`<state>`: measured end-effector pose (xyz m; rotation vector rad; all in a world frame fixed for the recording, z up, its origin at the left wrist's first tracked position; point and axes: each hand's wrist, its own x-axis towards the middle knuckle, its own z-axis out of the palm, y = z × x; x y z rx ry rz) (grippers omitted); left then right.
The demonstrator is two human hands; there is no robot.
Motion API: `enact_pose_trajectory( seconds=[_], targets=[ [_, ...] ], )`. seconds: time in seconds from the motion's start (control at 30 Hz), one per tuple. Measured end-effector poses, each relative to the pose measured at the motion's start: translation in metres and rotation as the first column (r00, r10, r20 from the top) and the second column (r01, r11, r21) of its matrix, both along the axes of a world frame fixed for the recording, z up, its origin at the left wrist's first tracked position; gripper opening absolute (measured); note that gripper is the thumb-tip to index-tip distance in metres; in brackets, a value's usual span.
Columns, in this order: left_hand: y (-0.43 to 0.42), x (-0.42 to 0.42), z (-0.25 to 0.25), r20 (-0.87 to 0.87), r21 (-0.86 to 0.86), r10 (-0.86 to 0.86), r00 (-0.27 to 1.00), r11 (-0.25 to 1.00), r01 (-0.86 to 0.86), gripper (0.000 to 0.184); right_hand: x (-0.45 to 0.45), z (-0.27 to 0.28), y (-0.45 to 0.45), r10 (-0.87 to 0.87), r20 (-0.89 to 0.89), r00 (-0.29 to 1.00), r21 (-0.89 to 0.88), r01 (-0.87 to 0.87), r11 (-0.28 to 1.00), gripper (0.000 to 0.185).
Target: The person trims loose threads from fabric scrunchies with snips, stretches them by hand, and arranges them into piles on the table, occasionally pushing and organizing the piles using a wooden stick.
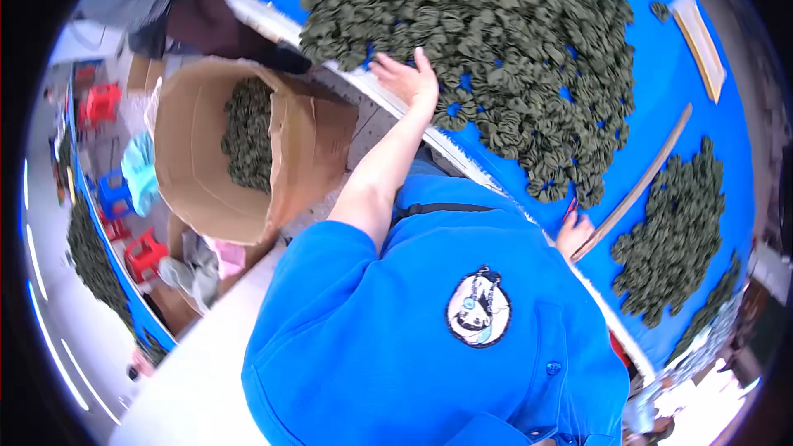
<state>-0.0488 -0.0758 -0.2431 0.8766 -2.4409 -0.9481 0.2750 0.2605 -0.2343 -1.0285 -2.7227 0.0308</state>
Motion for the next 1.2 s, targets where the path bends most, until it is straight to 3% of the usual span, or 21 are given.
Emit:
enact_pose_trajectory(
  seconds=[0.07,0.2,0.27,0.3,0.43,0.53,0.63,0.73,0.87,0.93,1.0,1.03,1.1,1.2],
  targets=[
    [-0.001,0.003,-0.002,-0.059,0.012,-0.028,0.998,1.0,0.029,0.081,0.011,-0.032,0.005,-0.009,0.004,1.0,-0.056,0.009,0.998,0.035],
    [-0.036,0.021,-0.015,-0.203,0.03,-0.102,0.974,0.993,0.11,0.073,0.001,-0.042,0.025,0.007,0.006,1.0,-0.08,-0.007,0.997,0.036],
    [-0.063,0.02,0.013,-0.186,0.114,-0.003,0.982,0.993,0.024,0.068,0.005,-0.039,0.032,0.011,0.003,1.0,-0.09,-0.011,0.996,0.036],
    [-0.081,0.01,0.008,-0.311,0.099,0.052,0.949,0.995,-0.022,0.067,0.008,-0.038,0.035,0.011,0.001,1.0,-0.096,-0.01,0.995,0.036],
    [-0.139,-0.037,0.002,-0.257,0.014,0.112,0.96,0.994,-0.112,0.073,0.018,-0.036,0.031,-0.01,0.008,1.0,-0.129,0.011,0.992,0.036],
    [-0.14,-0.058,0.008,-0.276,0.073,-0.004,0.961,0.997,0.025,0.072,0.039,-0.029,0.019,-0.058,0.058,0.997,-0.161,0.066,0.985,0.036],
    [-0.124,-0.083,-0.007,-0.331,0.024,-0.027,0.943,0.999,0.038,0.07,0.045,-0.025,0.009,-0.129,0.086,0.988,-0.185,0.143,0.972,0.036],
    [-0.097,-0.118,-0.008,-0.366,0.077,0.208,0.907,0.978,-0.193,0.068,0.054,-0.016,0.016,-0.281,0.069,0.957,-0.155,0.288,0.945,0.036],
    [-0.093,-0.142,-0.01,-0.39,0.009,0.227,0.892,0.97,-0.243,0.067,0.041,-0.021,0.005,-0.492,0.015,0.871,-0.099,0.491,0.866,0.036],
    [-0.106,-0.133,-0.009,-0.286,0.044,0.115,0.951,0.993,-0.107,0.069,0.05,-0.016,0.003,-0.554,-0.006,0.833,-0.103,0.55,0.829,0.036],
    [-0.102,-0.095,0.013,-0.27,0.09,0.003,0.963,0.996,0.022,0.07,0.036,-0.004,-0.007,-0.336,-0.081,0.938,-0.019,0.336,0.942,0.032],
    [-0.102,-0.074,0.024,-0.25,0.122,-0.085,0.965,0.985,0.118,0.071,0.022,0.006,-0.014,-0.339,-0.102,0.935,-0.131,0.325,0.937,0.031],
    [-0.1,-0.033,0.04,-0.211,0.182,-0.263,0.942,0.936,0.302,0.075,0.003,0.018,-0.02,-0.22,-0.169,0.961,-0.097,0.206,0.974,0.032],
    [-0.082,0.023,0.036,-0.135,0.036,-0.536,0.834,0.838,0.544,0.073,-0.025,0.014,-0.014,-0.125,-0.256,0.959,-0.059,0.114,0.992,0.036]
  ],
)
